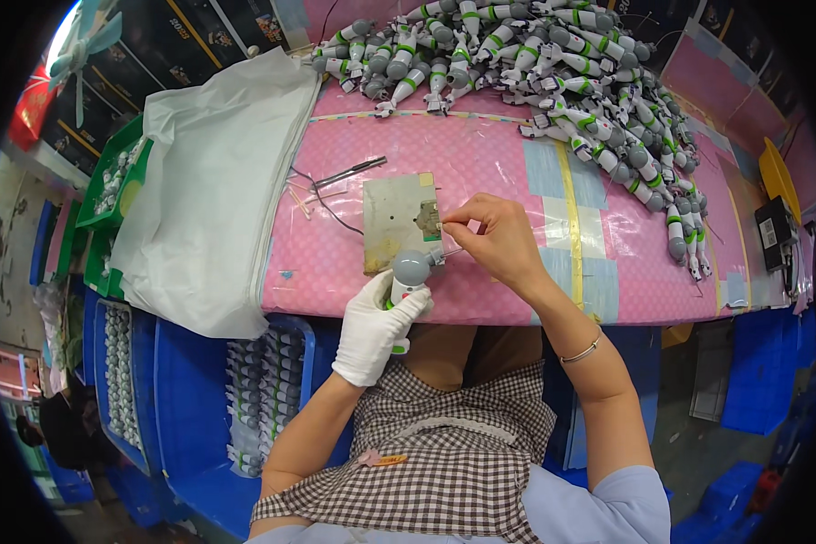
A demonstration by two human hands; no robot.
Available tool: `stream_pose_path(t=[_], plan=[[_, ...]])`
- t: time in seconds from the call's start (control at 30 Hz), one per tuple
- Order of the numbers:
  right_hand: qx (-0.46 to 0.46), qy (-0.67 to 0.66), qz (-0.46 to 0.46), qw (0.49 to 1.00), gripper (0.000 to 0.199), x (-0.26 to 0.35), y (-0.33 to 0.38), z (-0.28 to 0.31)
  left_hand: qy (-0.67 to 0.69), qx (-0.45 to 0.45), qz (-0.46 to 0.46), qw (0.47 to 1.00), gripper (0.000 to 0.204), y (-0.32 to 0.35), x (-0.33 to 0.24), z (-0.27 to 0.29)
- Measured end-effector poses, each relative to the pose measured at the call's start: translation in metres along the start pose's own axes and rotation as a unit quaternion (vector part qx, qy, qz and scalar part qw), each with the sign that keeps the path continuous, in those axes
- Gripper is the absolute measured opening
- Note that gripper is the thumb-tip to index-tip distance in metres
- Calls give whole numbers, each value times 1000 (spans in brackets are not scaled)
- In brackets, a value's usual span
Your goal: Assemble snowman figurines using a handheld tool and sort them into bins.
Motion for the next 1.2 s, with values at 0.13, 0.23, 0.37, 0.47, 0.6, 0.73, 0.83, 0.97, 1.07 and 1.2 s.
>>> stream_pose_path(t=[0.13,0.23,0.37,0.47,0.6,0.73,0.83,0.97,1.07,1.2], plan=[[3,12,-13,1000,11,-4,0,0,94,66,-2,993,30,-5,5,-5],[27,32,-40,998,11,-4,-4,2,155,92,36,983,32,-5,-6,-6],[48,38,-8,998,11,-5,-10,3,87,86,11,992,33,-11,-7,1],[48,47,31,997,12,-2,-12,3,50,61,14,997,32,-12,-8,3],[78,2,-106,991,11,-8,-12,2,65,55,21,996,32,-15,-4,3],[82,-1,-41,996,9,-6,-13,1,73,59,34,995,30,-14,-8,3],[76,-43,-80,993,9,-14,-10,2,53,59,2,997,30,-14,-7,1],[75,-22,-61,995,10,-11,-10,0,19,72,10,997,30,-13,-10,3],[100,27,-52,993,13,-6,-17,1,58,66,2,996,30,-16,-6,4],[150,-55,-174,972,21,-17,-21,1,97,64,2,993,30,-17,-6,2]])
Point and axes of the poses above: each hand's wrist, its own y-axis away from the middle knuckle, its own z-axis out of the back of the hand, x = y × z, the point moved 5 cm from there along -y, towards the middle knuckle, and after that the axes turned 13 degrees about -y, right-handed, at the moved point
